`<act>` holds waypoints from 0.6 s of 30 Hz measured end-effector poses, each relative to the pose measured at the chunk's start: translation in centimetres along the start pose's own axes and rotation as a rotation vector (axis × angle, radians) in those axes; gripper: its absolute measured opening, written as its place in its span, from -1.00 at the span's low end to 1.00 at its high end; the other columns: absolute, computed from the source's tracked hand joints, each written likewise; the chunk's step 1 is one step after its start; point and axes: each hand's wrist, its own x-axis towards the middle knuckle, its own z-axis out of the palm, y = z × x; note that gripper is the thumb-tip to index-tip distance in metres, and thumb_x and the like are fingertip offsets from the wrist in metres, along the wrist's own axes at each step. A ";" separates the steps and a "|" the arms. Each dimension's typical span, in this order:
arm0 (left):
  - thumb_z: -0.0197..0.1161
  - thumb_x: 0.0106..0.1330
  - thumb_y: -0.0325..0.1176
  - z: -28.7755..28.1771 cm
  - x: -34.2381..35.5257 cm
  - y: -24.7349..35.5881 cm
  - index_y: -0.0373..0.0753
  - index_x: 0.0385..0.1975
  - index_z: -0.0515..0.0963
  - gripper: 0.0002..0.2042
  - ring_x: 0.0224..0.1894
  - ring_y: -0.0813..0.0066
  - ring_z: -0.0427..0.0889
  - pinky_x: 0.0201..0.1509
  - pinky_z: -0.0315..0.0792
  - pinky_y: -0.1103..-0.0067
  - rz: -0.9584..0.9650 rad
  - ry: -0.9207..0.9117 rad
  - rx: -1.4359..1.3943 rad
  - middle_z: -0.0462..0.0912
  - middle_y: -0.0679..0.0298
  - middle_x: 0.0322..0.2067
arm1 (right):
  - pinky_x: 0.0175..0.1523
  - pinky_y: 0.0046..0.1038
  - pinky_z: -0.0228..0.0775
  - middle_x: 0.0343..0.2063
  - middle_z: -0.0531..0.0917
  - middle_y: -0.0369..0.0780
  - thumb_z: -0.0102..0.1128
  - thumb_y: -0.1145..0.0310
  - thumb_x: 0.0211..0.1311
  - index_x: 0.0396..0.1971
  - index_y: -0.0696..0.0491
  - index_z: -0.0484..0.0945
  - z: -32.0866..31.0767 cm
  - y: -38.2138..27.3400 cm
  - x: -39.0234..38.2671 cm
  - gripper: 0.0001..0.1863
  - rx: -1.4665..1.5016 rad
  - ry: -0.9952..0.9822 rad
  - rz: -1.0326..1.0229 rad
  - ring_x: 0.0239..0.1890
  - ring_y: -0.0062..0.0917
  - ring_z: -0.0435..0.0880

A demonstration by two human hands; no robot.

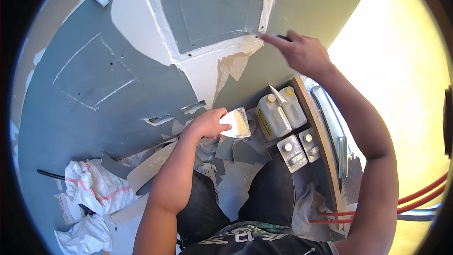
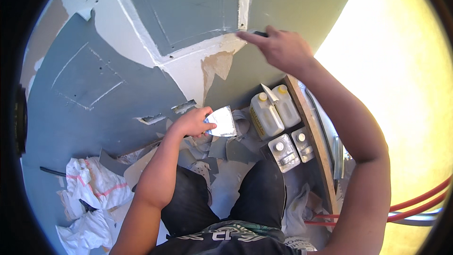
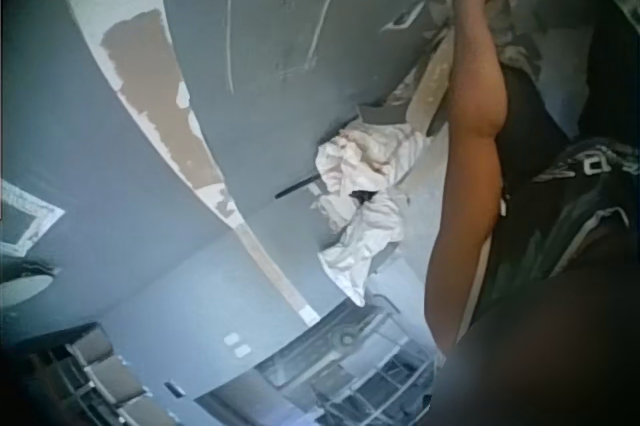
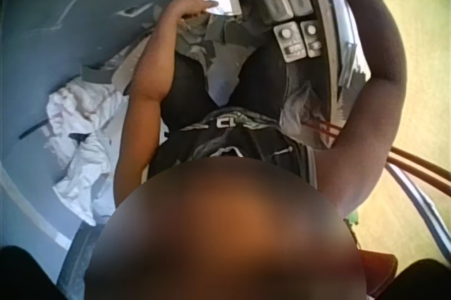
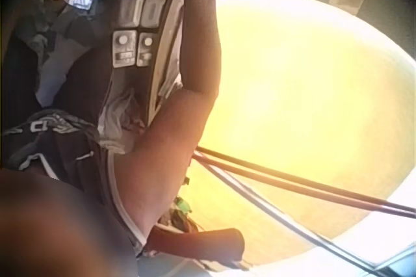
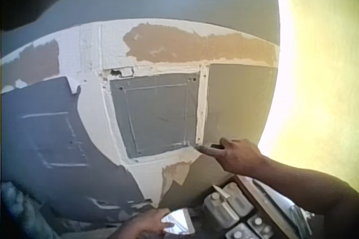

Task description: Scraping old paint and wall surface around an access panel and walking through a construction site.

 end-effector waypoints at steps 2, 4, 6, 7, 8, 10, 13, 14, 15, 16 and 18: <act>0.35 0.34 -0.24 -0.4 -0.4 -0.7 -0.32 0.02 0.46 -0.62 -0.52 0.51 0.68 -0.49 0.53 0.50 0.010 0.011 -0.016 0.73 0.15 -0.32 | -0.41 -0.28 0.62 -0.34 0.61 -0.15 0.02 0.23 0.49 0.36 -0.65 0.33 -0.6 0.8 -0.6 -0.46 0.026 -0.105 0.135 -0.50 -0.29 0.71; 0.35 0.34 -0.24 -0.2 -0.4 -0.8 -0.32 0.03 0.46 -0.61 -0.51 0.49 0.68 -0.48 0.54 0.49 0.023 0.023 -0.030 0.73 0.14 -0.31 | -0.43 -0.28 0.61 -0.35 0.61 -0.15 0.06 0.24 0.47 0.36 -0.64 0.34 -0.6 1.0 -0.7 -0.44 0.026 -0.090 0.111 -0.53 -0.30 0.70; 0.34 0.34 -0.23 -0.1 -0.7 -0.8 -0.32 0.03 0.46 -0.61 -0.50 0.44 0.69 -0.45 0.55 0.47 0.041 0.005 -0.022 0.73 0.14 -0.30 | -0.45 -0.27 0.60 -0.37 0.59 -0.15 0.09 0.26 0.44 0.36 -0.62 0.35 -0.7 -0.1 -0.9 -0.43 0.018 -0.048 0.123 -0.55 -0.31 0.69; 0.34 0.34 -0.23 0.1 -0.7 -0.6 -0.32 0.02 0.46 -0.62 -0.49 0.41 0.70 -0.42 0.55 0.45 0.020 0.001 -0.016 0.73 0.13 -0.27 | -0.45 -0.27 0.60 -0.37 0.59 -0.15 0.09 0.26 0.44 0.36 -0.62 0.35 -0.8 -0.7 -1.2 -0.43 0.024 -0.040 0.121 -0.55 -0.31 0.69; 0.34 0.34 -0.23 0.3 -0.6 -0.4 -0.32 0.02 0.46 -0.62 -0.49 0.41 0.70 -0.42 0.55 0.45 0.014 0.002 -0.016 0.73 0.13 -0.27 | -0.46 -0.30 0.58 -0.42 0.57 -0.20 0.13 0.25 0.43 0.33 -0.59 0.40 -1.2 -1.6 -1.8 -0.46 0.061 -0.011 0.098 -0.57 -0.35 0.66; 0.35 0.33 -0.23 0.7 -0.5 -0.3 -0.31 0.02 0.47 -0.61 -0.51 0.40 0.69 -0.41 0.54 0.45 0.041 -0.028 -0.034 0.73 0.11 -0.28 | -0.46 -0.33 0.55 -0.48 0.54 -0.24 0.17 0.24 0.42 0.31 -0.57 0.45 -1.4 -3.3 -1.8 -0.48 0.106 0.020 0.076 -0.58 -0.39 0.63; 0.35 0.30 -0.21 1.3 -0.3 0.5 -0.30 0.02 0.48 -0.60 -0.57 0.39 0.66 -0.42 0.52 0.43 0.061 -0.029 0.061 0.73 0.11 -0.34 | -0.52 -0.30 0.53 -0.49 0.53 -0.24 0.23 0.32 0.31 0.31 -0.59 0.44 -0.4 -6.2 -0.2 -0.38 0.194 0.143 -0.014 -0.63 -0.36 0.60; 0.35 0.29 -0.21 1.4 -0.3 0.5 -0.30 0.01 0.49 -0.60 -0.58 0.39 0.65 -0.42 0.52 0.42 0.064 -0.026 0.090 0.73 0.11 -0.37 | -0.52 -0.30 0.53 -0.49 0.53 -0.24 0.23 0.32 0.31 0.31 -0.59 0.44 -0.1 -7.0 0.8 -0.38 0.198 0.144 -0.011 -0.63 -0.36 0.60; 0.35 0.29 -0.21 1.4 -0.2 0.6 -0.30 0.01 0.49 -0.60 -0.58 0.39 0.65 -0.42 0.52 0.42 0.063 -0.029 0.093 0.73 0.11 -0.37 | -0.52 -0.30 0.52 -0.49 0.52 -0.24 0.23 0.32 0.30 0.32 -0.59 0.43 0.1 -7.7 1.7 -0.37 0.221 0.170 -0.045 -0.63 -0.36 0.59; 0.35 0.29 -0.21 1.3 0.0 0.8 -0.30 0.01 0.49 -0.61 -0.58 0.39 0.65 -0.41 0.52 0.42 0.063 -0.031 0.067 0.74 0.12 -0.36 | -0.52 -0.30 0.52 -0.49 0.52 -0.24 0.24 0.32 0.29 0.33 -0.60 0.41 0.3 -8.1 2.6 -0.35 0.243 0.196 -0.079 -0.64 -0.36 0.58; 0.35 0.29 -0.21 1.2 0.1 1.0 -0.30 0.01 0.49 -0.61 -0.58 0.39 0.65 -0.41 0.52 0.42 0.059 -0.032 0.039 0.74 0.12 -0.36 | -0.53 -0.30 0.51 -0.48 0.52 -0.24 0.24 0.31 0.29 0.34 -0.61 0.40 1.2 -8.5 3.9 -0.34 0.256 0.214 -0.098 -0.64 -0.37 0.56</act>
